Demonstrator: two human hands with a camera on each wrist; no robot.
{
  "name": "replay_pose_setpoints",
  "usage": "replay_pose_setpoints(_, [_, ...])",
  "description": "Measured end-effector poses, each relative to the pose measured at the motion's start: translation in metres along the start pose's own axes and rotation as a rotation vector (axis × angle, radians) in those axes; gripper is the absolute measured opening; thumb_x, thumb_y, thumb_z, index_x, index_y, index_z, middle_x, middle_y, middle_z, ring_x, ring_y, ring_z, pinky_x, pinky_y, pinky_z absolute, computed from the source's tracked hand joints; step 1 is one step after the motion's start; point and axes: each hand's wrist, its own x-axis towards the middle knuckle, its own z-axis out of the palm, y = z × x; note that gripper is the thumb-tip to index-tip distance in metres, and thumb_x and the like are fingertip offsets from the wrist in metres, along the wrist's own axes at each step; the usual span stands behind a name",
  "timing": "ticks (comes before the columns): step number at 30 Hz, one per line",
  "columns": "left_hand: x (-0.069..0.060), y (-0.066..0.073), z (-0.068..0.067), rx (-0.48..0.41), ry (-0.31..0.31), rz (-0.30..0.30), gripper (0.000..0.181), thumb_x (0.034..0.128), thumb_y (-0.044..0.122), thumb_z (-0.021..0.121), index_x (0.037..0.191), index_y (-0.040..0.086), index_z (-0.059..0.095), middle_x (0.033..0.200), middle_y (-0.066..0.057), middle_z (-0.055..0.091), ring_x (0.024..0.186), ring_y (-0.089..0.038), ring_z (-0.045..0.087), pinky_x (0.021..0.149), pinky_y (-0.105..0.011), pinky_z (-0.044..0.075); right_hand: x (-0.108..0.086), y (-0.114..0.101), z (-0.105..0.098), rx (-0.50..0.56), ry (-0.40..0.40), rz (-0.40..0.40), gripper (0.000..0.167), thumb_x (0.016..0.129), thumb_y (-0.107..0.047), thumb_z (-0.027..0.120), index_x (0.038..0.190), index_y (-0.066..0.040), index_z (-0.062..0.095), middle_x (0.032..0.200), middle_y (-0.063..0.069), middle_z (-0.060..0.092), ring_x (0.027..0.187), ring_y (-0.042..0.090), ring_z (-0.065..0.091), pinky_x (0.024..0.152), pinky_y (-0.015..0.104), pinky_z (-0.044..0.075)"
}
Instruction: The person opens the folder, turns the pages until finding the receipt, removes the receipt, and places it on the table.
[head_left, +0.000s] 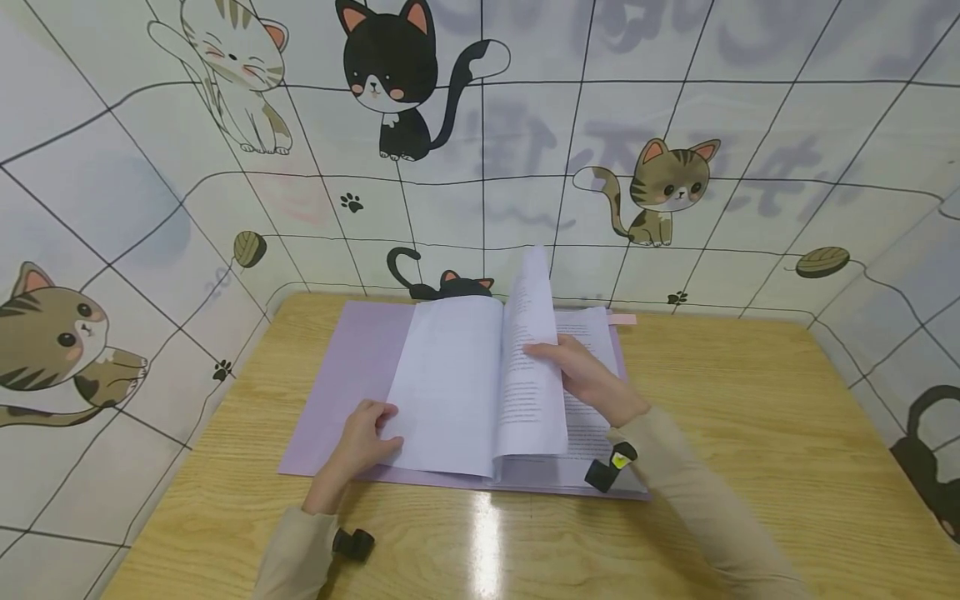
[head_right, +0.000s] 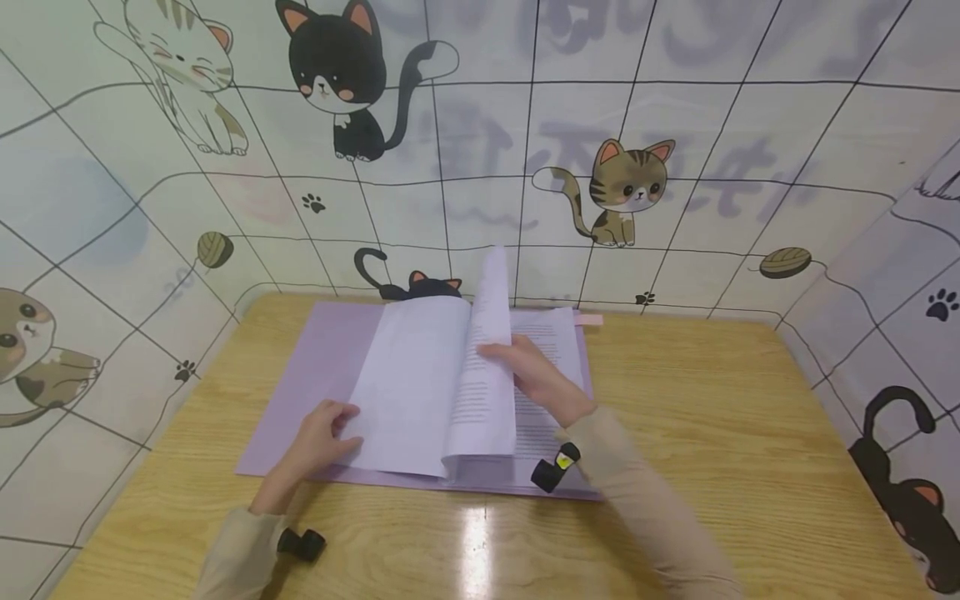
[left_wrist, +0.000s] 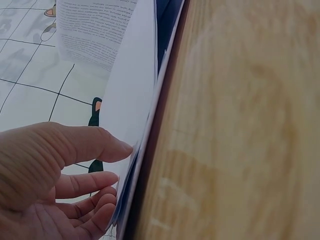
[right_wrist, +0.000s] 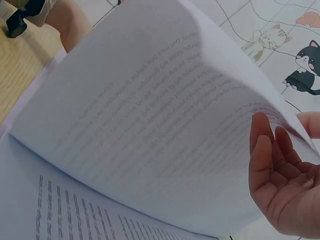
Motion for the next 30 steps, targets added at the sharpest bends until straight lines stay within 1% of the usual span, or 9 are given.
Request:
replay_pose_setpoints(5, [-0.001, 0.001, 0.000, -0.008, 0.007, 0.006, 0.039, 0.0657, -0.004, 0.075, 0.102, -0.012, 0.061, 0.090, -0.014, 0.053, 0.078, -0.021, 0.048, 0.068, -0.030, 0.045, 0.004, 0.001, 0.008, 0.021, -0.001, -0.010, 0.053, 0.091, -0.013, 0.053, 0.137, 0.004, 0.035, 0.106, 0.007, 0.061, 0.092, 0.019, 0.062, 0.080, 0.033, 0.050])
replay_pose_setpoints(11, [-0.002, 0.003, 0.000, -0.006, 0.011, 0.003, 0.039, 0.0659, -0.004, 0.075, 0.101, -0.012, 0.061, 0.090, -0.014, 0.053, 0.078, -0.021, 0.048, 0.069, -0.030, 0.045, 0.009, 0.003, 0.017, 0.022, -0.014, -0.041, 0.049, 0.091, -0.011, 0.053, 0.133, 0.009, 0.039, 0.100, 0.003, 0.064, 0.090, 0.017, 0.064, 0.079, 0.029, 0.051])
replay_pose_setpoints(19, [-0.003, 0.008, 0.000, 0.017, 0.011, -0.012, 0.039, 0.0665, -0.004, 0.074, 0.101, -0.013, 0.061, 0.093, -0.017, 0.054, 0.080, -0.023, 0.050, 0.073, -0.038, 0.047, 0.016, 0.004, 0.029, 0.014, -0.027, -0.046, 0.047, 0.091, -0.011, 0.052, 0.132, 0.008, 0.041, 0.103, 0.003, 0.063, 0.091, 0.016, 0.063, 0.078, 0.029, 0.050])
replay_pose_setpoints(22, [-0.004, 0.010, -0.001, 0.027, 0.011, -0.017, 0.038, 0.0666, -0.003, 0.074, 0.101, -0.013, 0.061, 0.093, -0.017, 0.054, 0.080, -0.024, 0.051, 0.074, -0.039, 0.047, 0.017, 0.003, 0.032, 0.012, -0.022, -0.038, 0.047, 0.091, -0.012, 0.052, 0.133, 0.007, 0.042, 0.105, 0.005, 0.062, 0.092, 0.016, 0.063, 0.079, 0.029, 0.049])
replay_pose_setpoints(25, [-0.005, 0.013, 0.000, 0.046, 0.014, -0.007, 0.038, 0.0666, -0.003, 0.075, 0.101, -0.012, 0.062, 0.092, -0.016, 0.054, 0.080, -0.023, 0.051, 0.074, -0.039, 0.047, 0.019, 0.003, 0.036, 0.005, -0.017, -0.034, 0.047, 0.091, -0.013, 0.053, 0.132, 0.006, 0.042, 0.111, 0.010, 0.061, 0.093, 0.017, 0.062, 0.080, 0.030, 0.049])
replay_pose_setpoints(27, [-0.005, 0.015, 0.000, 0.059, 0.019, 0.010, 0.038, 0.0660, -0.003, 0.075, 0.100, -0.011, 0.062, 0.091, -0.015, 0.055, 0.079, -0.023, 0.051, 0.073, -0.039, 0.047, 0.020, 0.004, 0.038, 0.002, -0.018, -0.033, 0.047, 0.091, -0.013, 0.053, 0.132, 0.005, 0.042, 0.115, 0.016, 0.059, 0.093, 0.017, 0.062, 0.080, 0.030, 0.049])
replay_pose_setpoints(30, [-0.007, 0.019, -0.001, 0.065, 0.024, 0.046, 0.038, 0.0647, -0.003, 0.077, 0.099, -0.010, 0.062, 0.090, -0.014, 0.055, 0.078, -0.022, 0.051, 0.071, -0.038, 0.047, 0.023, 0.005, 0.039, -0.003, -0.017, -0.033, 0.046, 0.091, -0.013, 0.053, 0.132, 0.006, 0.043, 0.119, 0.019, 0.057, 0.092, 0.016, 0.063, 0.079, 0.029, 0.049])
